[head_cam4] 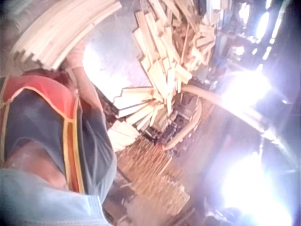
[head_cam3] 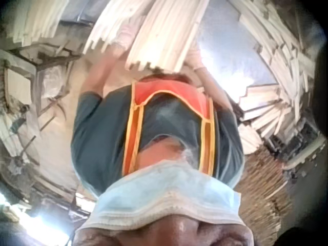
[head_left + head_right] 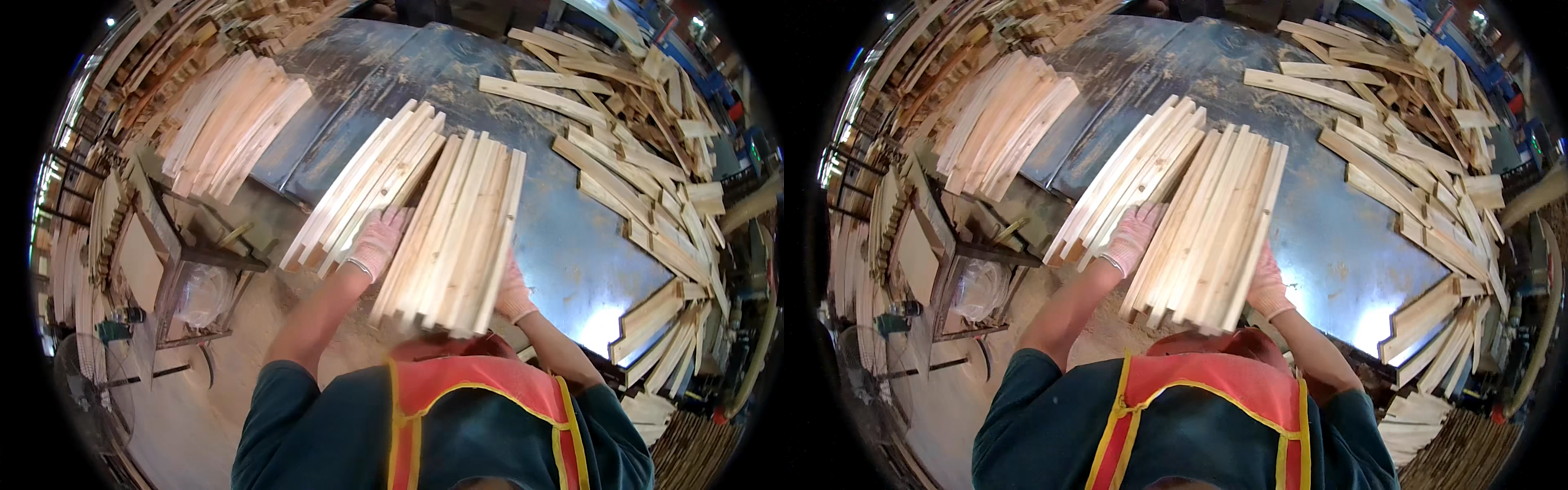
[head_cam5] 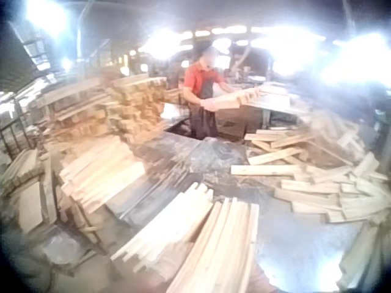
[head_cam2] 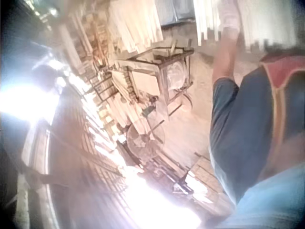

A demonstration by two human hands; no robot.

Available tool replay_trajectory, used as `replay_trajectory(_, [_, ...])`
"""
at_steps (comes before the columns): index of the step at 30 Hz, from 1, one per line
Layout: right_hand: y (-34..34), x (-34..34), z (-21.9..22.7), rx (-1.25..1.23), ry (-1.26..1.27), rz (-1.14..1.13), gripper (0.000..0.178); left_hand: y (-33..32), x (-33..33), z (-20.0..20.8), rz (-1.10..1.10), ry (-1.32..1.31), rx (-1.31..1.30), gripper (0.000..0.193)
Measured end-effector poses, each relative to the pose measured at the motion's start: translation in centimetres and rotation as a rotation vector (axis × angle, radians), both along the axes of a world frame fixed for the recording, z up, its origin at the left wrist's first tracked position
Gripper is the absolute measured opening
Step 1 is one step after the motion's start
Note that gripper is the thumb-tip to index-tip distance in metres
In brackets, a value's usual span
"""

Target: The person sorts wooden planks on a metal table, picking them up from a pile and arranging them into a neat stack. The person handles the planks by hand, moving them from a disorganized pile to an organized stack.

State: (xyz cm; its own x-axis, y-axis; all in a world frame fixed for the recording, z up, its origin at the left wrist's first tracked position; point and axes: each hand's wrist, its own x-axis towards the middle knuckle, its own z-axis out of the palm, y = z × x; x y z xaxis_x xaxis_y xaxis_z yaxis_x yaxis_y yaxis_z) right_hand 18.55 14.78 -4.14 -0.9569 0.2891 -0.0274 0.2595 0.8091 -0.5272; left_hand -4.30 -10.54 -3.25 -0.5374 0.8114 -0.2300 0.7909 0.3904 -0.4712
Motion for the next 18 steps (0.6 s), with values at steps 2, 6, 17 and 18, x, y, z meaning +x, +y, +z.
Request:
replay_trajectory(2, [-1.9,-0.5,-1.8,0.159,-0.129,-0.109,0.094,-0.9,-0.1,0.0,0.089,-0.253,0.115,0.063])
replay_trajectory(6, [0.0,-1.6,2.3,-0.409,-0.303,-0.104,0.095,-2.0,-1.0,5.3,0.045,-0.328,0.163,0.05])
replay_trajectory(17, [-1.3,-5.0,-2.4,-0.758,-0.371,-0.164,0.123,-11.8,-7.8,5.1,1.079,-0.768,0.664,0.071])
replay_trajectory(18, [-1.6,-5.8,-0.4,-0.74,-0.481,-0.193,0.122,-12.1,-7.2,5.4,1.169,-0.756,0.645,0.07])
